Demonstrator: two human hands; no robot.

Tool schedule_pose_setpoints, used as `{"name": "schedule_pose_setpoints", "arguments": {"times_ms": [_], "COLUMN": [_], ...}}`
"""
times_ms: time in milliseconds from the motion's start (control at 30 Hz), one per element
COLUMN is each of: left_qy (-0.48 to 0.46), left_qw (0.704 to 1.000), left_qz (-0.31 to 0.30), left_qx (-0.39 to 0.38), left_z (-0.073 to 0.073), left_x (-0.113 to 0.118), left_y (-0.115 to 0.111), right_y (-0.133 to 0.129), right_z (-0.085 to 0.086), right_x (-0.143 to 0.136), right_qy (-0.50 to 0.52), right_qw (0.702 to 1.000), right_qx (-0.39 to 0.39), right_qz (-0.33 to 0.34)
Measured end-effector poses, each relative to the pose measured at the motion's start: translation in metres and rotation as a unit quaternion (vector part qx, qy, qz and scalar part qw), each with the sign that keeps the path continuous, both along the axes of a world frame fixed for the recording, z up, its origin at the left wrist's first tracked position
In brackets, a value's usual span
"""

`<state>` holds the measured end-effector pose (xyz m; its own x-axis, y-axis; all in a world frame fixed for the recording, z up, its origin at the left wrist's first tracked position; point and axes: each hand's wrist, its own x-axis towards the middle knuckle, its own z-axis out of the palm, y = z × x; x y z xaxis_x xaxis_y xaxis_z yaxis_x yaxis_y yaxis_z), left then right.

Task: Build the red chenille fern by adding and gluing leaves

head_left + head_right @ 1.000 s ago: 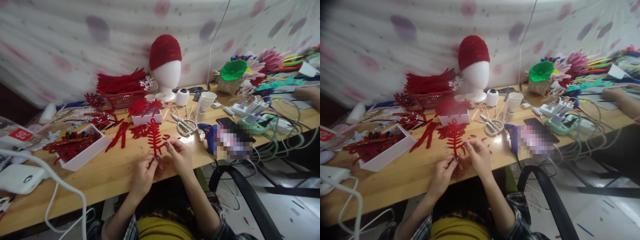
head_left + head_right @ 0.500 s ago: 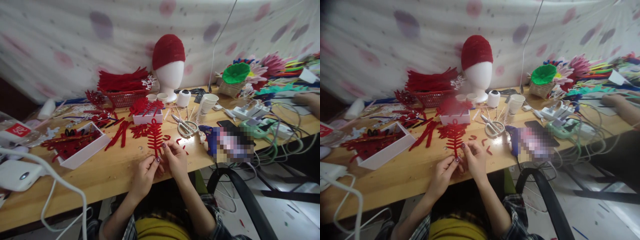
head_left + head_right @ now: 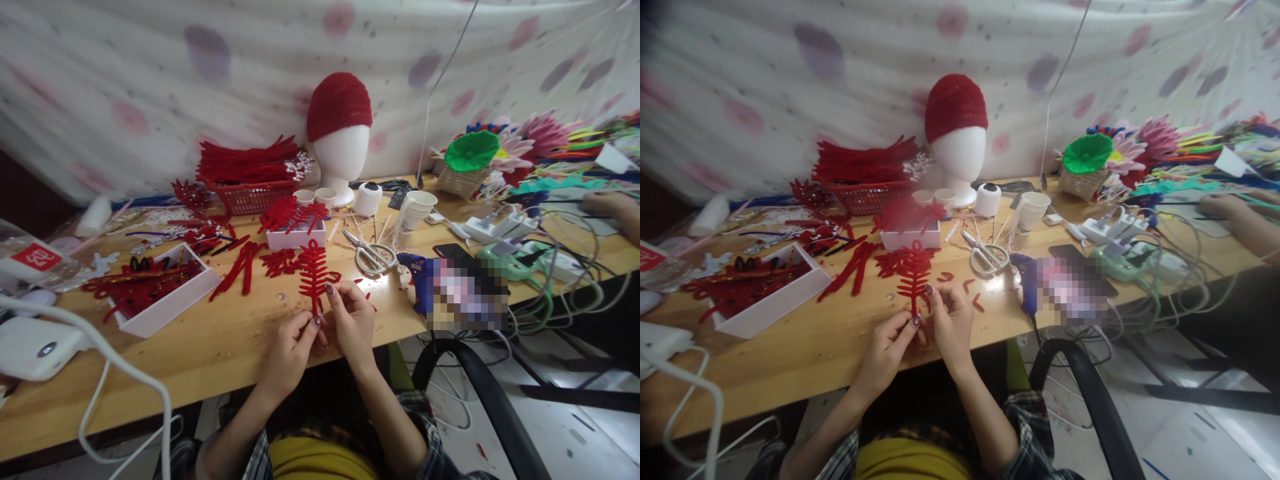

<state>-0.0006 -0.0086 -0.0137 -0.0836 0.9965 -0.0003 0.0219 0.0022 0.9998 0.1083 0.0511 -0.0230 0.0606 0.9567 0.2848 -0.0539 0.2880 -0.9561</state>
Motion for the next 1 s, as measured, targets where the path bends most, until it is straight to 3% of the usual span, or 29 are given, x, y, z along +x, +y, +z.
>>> {"name": "schedule_pose_setpoints", "arguments": {"times_ms": [467,1000], "left_qy": [-0.028,-0.046], "left_qw": [0.999,0.999], "left_qz": [0.016,0.009], "left_qx": [-0.005,0.006], "left_z": [0.0019,-0.0008], "left_x": [0.0007,0.0005], "left_y": [0.0011,0.0015], "right_y": [-0.0028,-0.0057], "right_z": [0.0026,0.0036], "right_x": [0.0009,-0.0002], "right_qy": [0.031,0.082], "right_qw": [0.999,0.989], "right_qx": [-0.033,-0.075], "right_qz": [0.005,0.094]}}
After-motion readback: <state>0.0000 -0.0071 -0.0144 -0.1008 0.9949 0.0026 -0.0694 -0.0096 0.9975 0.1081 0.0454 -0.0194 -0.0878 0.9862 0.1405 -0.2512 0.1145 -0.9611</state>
